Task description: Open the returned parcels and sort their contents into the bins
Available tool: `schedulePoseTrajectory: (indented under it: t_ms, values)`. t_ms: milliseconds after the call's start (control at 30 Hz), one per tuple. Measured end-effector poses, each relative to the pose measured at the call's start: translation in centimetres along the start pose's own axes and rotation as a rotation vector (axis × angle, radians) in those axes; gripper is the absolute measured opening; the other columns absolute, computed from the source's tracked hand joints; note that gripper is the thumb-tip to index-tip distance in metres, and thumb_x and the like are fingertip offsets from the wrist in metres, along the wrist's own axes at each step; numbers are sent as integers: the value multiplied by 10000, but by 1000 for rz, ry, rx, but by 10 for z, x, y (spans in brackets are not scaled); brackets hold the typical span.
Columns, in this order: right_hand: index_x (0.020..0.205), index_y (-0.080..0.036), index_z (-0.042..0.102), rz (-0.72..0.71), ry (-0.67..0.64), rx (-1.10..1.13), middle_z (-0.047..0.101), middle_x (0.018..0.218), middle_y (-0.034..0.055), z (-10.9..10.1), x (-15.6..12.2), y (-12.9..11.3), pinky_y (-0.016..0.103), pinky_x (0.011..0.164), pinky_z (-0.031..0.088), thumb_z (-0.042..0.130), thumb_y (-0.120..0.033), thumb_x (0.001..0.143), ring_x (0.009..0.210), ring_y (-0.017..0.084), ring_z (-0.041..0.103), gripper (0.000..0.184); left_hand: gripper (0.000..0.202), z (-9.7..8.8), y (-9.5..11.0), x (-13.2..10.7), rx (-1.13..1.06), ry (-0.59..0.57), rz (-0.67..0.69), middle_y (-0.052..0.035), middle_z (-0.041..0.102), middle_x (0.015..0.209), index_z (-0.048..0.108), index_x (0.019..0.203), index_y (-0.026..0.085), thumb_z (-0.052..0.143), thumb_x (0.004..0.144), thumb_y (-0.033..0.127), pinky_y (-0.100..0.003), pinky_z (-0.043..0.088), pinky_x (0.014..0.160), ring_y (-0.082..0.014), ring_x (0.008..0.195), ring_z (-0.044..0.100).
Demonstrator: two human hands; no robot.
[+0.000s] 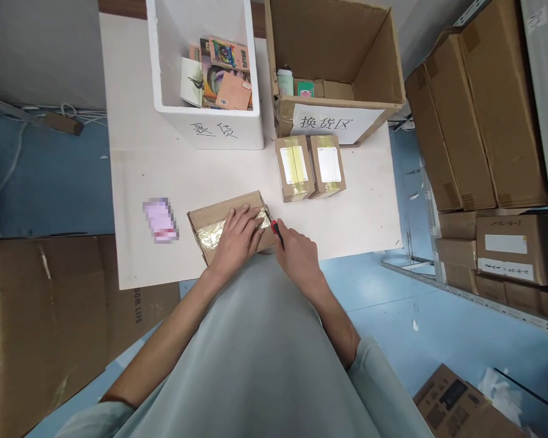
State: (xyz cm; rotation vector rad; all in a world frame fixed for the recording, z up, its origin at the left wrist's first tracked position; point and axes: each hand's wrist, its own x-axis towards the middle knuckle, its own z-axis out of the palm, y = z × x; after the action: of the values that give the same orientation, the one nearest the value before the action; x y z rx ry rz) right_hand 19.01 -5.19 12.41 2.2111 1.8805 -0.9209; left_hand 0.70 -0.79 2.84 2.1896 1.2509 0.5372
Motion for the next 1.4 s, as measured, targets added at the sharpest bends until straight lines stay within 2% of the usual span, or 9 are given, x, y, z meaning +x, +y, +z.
schedulePoseTrajectory:
  t_ms: [233, 400, 533, 633, 800, 933, 1133, 1267, 1400]
  values:
    - [1664, -162, 464, 97, -65, -247, 817, 1111, 164, 1, 2, -32, 336, 862, 556, 361, -245, 1181, 1035, 277, 806, 501, 348, 7, 1, -4, 57, 20, 22, -156, 658, 1565, 687, 1360, 178, 438, 1145, 292, -663, 263, 1385, -348, 1628, 446]
    - [1676, -134, 431, 109, -46, -268, 792, 1210, 199, 10, 13, -51, 325, 877, 580, 375, -159, 1148, 1071, 261, 811, 532, 371, 7, -7, -2, 47, 33, 21, -157, 648, 1583, 682, 1368, 168, 417, 1155, 315, -661, 263, 1385, -350, 1625, 453]
    - [1694, -168, 420, 116, -21, -281, 807, 1162, 184, 14, 11, -50, 324, 865, 581, 363, -174, 1157, 1064, 263, 817, 540, 370, 5, -13, -5, 24, 50, 50, -146, 655, 1579, 686, 1367, 182, 434, 1152, 346, -647, 275, 1384, -339, 1615, 468]
    - [1681, -165, 450, 123, -6, -308, 821, 1073, 176, 12, -6, -47, 327, 852, 569, 375, -179, 1153, 1019, 269, 819, 534, 377, 3, -15, -11, -1, 63, 63, -136, 657, 1580, 677, 1393, 197, 439, 1151, 361, -648, 269, 1386, -328, 1616, 468]
    - [1693, -258, 447, 151, 87, -241, 832, 1067, 126, 13, -27, -30, 353, 850, 553, 364, -331, 1187, 959, 286, 808, 518, 412, -10, -25, -31, -33, 113, 57, -129, 655, 1586, 627, 1482, 208, 449, 1152, 378, -642, 255, 1393, -313, 1626, 460]
    - [1709, -249, 413, 188, 153, -157, 824, 1146, 131, 47, 7, 11, 355, 871, 541, 353, -342, 1187, 1031, 296, 788, 534, 461, -30, -44, -59, -44, 184, 67, -131, 641, 1608, 564, 1569, 213, 462, 1155, 390, -634, 272, 1388, -301, 1637, 446]
    - [1732, -157, 335, 307, -17, -122, 740, 1327, 214, 139, 73, 73, 373, 933, 543, 361, -283, 1165, 1175, 318, 749, 582, 490, -63, -74, -104, -4, 239, -7, -134, 633, 1615, 553, 1603, 229, 427, 1163, 403, -623, 346, 1358, -310, 1628, 460]
    - [1746, -129, 285, 328, -53, -130, 671, 1394, 249, 172, 81, 89, 384, 970, 542, 395, -234, 1133, 1194, 314, 735, 632, 470, -79, -81, -129, 7, 320, -85, -135, 661, 1579, 590, 1569, 226, 439, 1161, 404, -583, 413, 1321, -310, 1593, 504]
    - [1652, -98, 460, 253, 98, -54, 631, 1466, 273, 179, 81, 78, 405, 1084, 510, 472, -210, 1087, 1323, 331, 663, 577, 466, -93, -79, -150, 11, 388, -234, -149, 717, 1487, 662, 1477, 217, 468, 1146, 482, -565, 499, 1241, -326, 1459, 623]
